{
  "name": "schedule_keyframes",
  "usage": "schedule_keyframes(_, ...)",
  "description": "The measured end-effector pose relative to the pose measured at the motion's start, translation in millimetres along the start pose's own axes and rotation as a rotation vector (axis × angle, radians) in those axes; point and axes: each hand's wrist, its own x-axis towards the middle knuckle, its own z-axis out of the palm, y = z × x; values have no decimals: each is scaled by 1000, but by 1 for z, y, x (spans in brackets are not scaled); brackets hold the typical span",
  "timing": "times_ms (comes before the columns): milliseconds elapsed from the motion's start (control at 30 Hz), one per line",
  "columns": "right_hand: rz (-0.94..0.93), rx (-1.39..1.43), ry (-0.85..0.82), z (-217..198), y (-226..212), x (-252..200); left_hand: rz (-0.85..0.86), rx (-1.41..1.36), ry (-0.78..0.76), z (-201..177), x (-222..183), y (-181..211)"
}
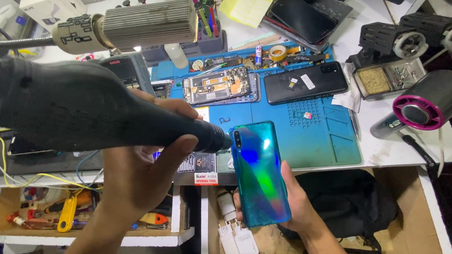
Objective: Disassembling a smartphone by heating the back cover and prying it open with a tool
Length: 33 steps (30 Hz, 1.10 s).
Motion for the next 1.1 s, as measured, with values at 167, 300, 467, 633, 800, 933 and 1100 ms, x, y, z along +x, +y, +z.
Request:
schedule_keyframes(167, 35, 20, 11, -4, 2, -2, -45, 70, 12, -2, 0, 9)
schedule_keyframes(300, 66, 43, 11, -5, 4, -2, -27, 63, 51, -5, 1, 16)
schedule_keyframes(467, 64, 42, 29, -8, 6, -1, -36, -78, -45, -5, -7, 16)
schedule_keyframes(633, 45, 28, 28, -9, 4, -2, -68, -208, -91, 0, -18, 13)
schedule_keyframes(800, 27, 22, 61, -8, 3, -2, -72, -178, -107, 1, -24, 5)
schedule_keyframes(933, 18, 11, 18, -3, 4, -4, 2, -204, -67, 2, -22, 9)
schedule_keyframes(1100, -23, -28, 31, -1, -1, -2, -34, -119, -47, 1, -21, 14)
